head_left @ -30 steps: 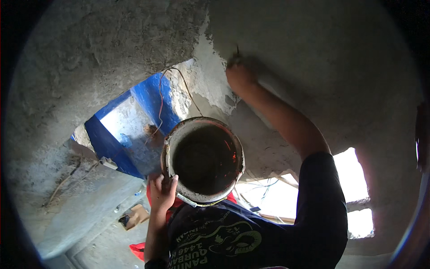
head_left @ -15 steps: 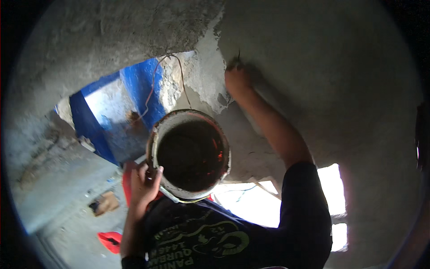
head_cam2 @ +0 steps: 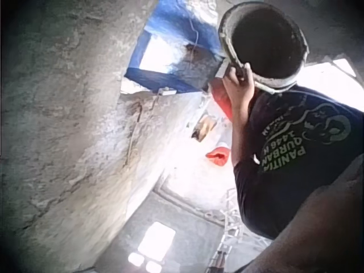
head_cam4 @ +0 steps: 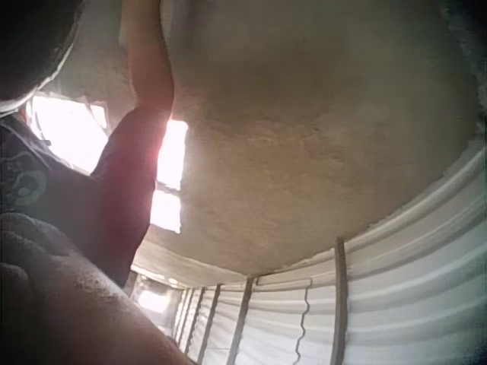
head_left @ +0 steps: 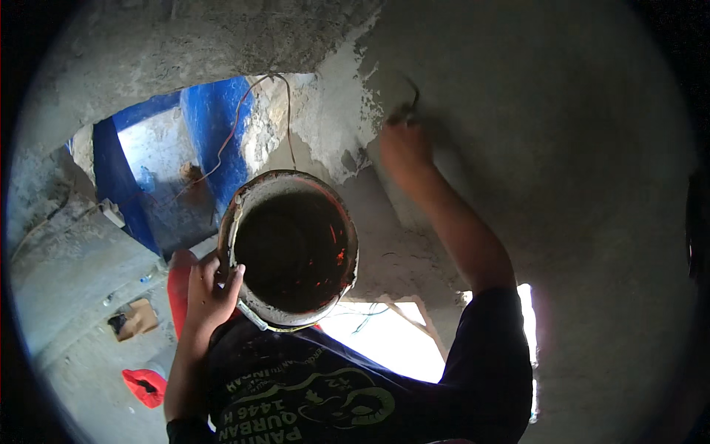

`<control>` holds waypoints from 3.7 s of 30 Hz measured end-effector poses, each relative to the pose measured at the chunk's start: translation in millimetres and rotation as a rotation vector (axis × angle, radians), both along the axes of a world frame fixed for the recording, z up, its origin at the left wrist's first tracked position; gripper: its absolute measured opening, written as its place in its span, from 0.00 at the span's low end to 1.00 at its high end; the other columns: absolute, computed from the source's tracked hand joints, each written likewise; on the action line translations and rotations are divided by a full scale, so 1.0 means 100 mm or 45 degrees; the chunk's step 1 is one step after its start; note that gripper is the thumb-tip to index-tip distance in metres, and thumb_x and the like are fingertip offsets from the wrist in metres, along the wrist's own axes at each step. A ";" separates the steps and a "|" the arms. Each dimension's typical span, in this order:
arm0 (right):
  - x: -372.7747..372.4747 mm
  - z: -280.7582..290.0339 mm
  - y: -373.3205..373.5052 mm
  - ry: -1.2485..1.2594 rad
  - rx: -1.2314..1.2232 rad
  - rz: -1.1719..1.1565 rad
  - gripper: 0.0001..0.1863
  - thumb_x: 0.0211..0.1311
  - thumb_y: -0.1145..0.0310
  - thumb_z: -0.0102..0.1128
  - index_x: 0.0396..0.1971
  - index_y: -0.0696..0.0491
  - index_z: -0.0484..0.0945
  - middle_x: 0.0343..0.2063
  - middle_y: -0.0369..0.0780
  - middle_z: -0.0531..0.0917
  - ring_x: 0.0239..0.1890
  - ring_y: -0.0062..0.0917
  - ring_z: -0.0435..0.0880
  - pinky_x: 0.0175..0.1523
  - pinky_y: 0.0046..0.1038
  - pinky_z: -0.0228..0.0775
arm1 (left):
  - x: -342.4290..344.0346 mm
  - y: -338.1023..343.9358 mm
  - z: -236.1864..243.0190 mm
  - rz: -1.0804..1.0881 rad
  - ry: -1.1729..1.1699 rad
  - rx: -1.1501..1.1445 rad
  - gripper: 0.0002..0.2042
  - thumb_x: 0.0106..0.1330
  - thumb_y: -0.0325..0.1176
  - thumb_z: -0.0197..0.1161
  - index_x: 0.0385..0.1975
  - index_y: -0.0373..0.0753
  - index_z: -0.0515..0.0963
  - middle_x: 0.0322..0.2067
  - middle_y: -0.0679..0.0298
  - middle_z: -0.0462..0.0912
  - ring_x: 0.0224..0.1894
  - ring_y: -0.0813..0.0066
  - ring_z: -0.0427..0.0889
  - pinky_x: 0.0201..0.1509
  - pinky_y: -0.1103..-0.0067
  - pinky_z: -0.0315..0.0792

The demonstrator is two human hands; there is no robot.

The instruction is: Using a trowel to apply plaster or cement mixture to a wall surface from a bucket.

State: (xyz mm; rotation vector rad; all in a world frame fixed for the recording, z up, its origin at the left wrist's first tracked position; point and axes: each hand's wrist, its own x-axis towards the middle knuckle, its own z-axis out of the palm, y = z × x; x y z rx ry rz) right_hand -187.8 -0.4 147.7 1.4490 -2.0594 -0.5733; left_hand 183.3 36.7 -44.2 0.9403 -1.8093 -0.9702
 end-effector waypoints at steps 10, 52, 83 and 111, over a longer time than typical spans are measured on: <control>0.03 0.35 -0.46 -0.126 0.098 -0.151 0.12 0.66 0.71 0.58 0.44 0.61 0.84 0.47 0.51 0.85 0.51 0.45 0.86 0.50 0.42 0.83 | 0.05 -0.03 0.01 -0.224 0.109 0.271 0.09 0.65 0.30 0.66 0.28 0.33 0.74 0.18 0.56 0.77 0.20 0.62 0.78 0.26 0.70 0.68; -0.07 -1.70 1.22 -0.927 0.136 -0.419 0.23 0.72 0.66 0.52 0.63 0.59 0.72 0.41 0.48 0.85 0.50 0.41 0.85 0.53 0.47 0.79 | 0.21 -0.01 -0.21 -0.173 -0.229 0.389 0.17 0.68 0.30 0.62 0.54 0.29 0.75 0.44 0.55 0.84 0.49 0.71 0.80 0.55 0.74 0.72; 0.20 -0.65 2.74 -1.625 -0.222 -0.271 0.18 0.59 0.68 0.70 0.50 0.53 0.84 0.44 0.46 0.88 0.45 0.41 0.88 0.49 0.37 0.80 | -0.86 -0.61 0.96 -0.684 -0.285 -0.036 0.09 0.55 0.28 0.64 0.22 0.33 0.70 0.15 0.59 0.68 0.17 0.70 0.65 0.24 0.73 0.63; -0.04 -1.13 2.03 -2.595 0.694 -0.032 0.15 0.73 0.59 0.56 0.44 0.53 0.86 0.20 0.34 0.81 0.20 0.13 0.77 0.24 0.22 0.70 | -1.00 -0.38 1.01 -0.726 -0.280 -0.346 0.13 0.69 0.34 0.67 0.25 0.33 0.75 0.14 0.62 0.69 0.17 0.75 0.64 0.23 0.73 0.59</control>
